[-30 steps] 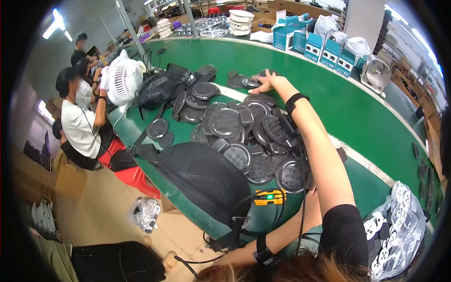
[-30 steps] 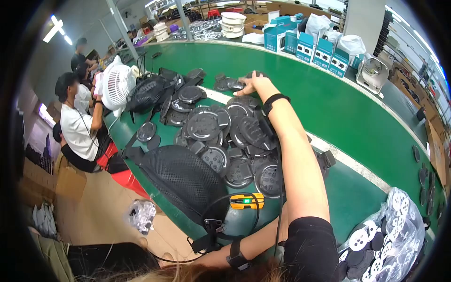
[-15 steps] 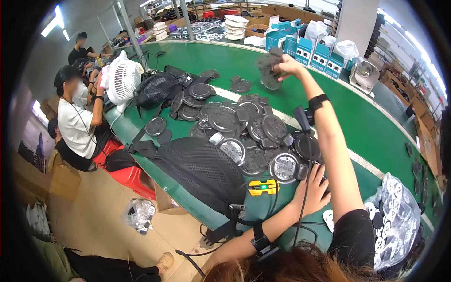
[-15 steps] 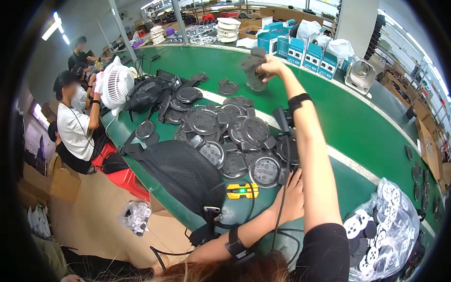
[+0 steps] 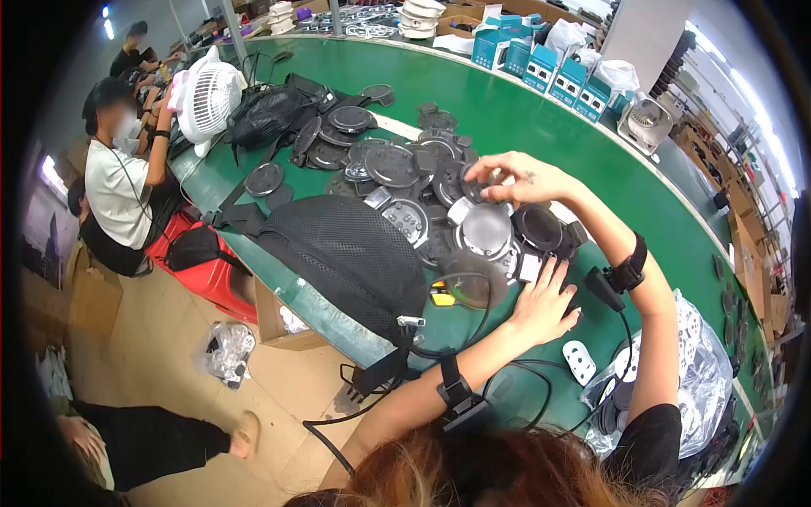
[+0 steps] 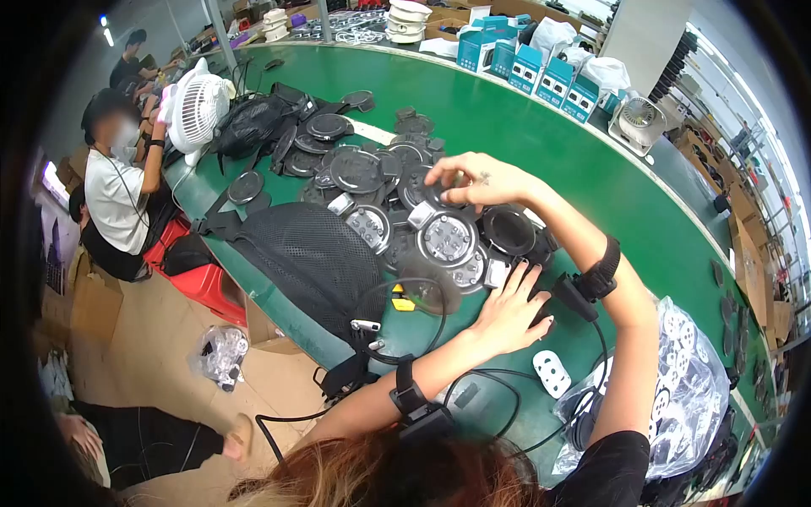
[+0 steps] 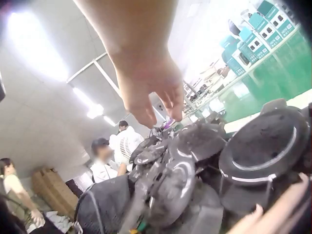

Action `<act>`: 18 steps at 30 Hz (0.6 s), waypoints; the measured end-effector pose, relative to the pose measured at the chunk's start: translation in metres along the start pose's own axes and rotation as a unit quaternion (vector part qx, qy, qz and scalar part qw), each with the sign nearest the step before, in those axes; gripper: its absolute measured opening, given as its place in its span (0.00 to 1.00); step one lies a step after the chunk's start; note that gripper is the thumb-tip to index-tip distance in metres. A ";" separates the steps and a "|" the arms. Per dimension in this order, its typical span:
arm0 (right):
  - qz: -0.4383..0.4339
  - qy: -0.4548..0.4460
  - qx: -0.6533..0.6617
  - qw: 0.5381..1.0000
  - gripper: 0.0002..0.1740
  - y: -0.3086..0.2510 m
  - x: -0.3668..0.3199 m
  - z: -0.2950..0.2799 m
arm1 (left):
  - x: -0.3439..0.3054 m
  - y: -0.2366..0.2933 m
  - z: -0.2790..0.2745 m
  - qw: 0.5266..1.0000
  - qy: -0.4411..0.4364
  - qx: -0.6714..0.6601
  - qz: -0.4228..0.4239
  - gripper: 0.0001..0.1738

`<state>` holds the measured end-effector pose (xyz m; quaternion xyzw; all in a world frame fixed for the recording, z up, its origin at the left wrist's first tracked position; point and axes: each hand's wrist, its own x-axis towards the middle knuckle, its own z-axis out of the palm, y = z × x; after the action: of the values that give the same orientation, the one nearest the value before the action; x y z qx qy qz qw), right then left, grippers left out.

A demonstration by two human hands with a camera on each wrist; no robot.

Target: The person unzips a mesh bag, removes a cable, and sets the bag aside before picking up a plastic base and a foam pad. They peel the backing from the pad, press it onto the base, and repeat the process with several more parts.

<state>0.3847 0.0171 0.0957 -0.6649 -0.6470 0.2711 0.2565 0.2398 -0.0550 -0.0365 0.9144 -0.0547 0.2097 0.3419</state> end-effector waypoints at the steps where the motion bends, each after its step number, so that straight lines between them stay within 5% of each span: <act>1: -0.080 0.046 -0.081 0.992 0.18 0.007 0.006 0.001 | 0.000 0.000 -0.001 1.000 -0.011 -0.017 -0.010 0.24; 2: -0.135 0.078 -0.146 0.977 0.18 0.025 0.020 -0.007 | 0.000 -0.002 0.002 1.000 0.008 0.006 0.004 0.24; 3: -0.036 0.073 -0.046 0.996 0.19 0.012 0.026 -0.015 | 0.000 -0.001 0.001 1.000 0.003 -0.008 -0.001 0.24; 8: 0.103 0.044 -0.153 0.982 0.26 0.106 0.107 -0.056 | 0.000 -0.002 0.005 0.999 0.028 0.019 0.024 0.24; 11: 0.218 -0.025 -0.293 0.931 0.37 0.152 0.148 -0.055 | -0.001 -0.002 0.002 0.998 0.006 0.055 0.028 0.26; 15: 0.137 0.025 -0.293 0.946 0.41 0.191 0.187 -0.038 | 0.001 -0.008 0.014 0.996 0.063 0.025 0.056 0.29; 18: 0.166 0.143 -0.196 0.956 0.48 0.192 0.198 -0.034 | 0.003 -0.005 0.007 0.996 0.075 -0.021 0.043 0.31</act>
<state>0.5504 0.2093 -0.0183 -0.8319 -0.5245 0.0806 0.1624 0.2464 -0.0555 -0.0435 0.8855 -0.0728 0.2915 0.3545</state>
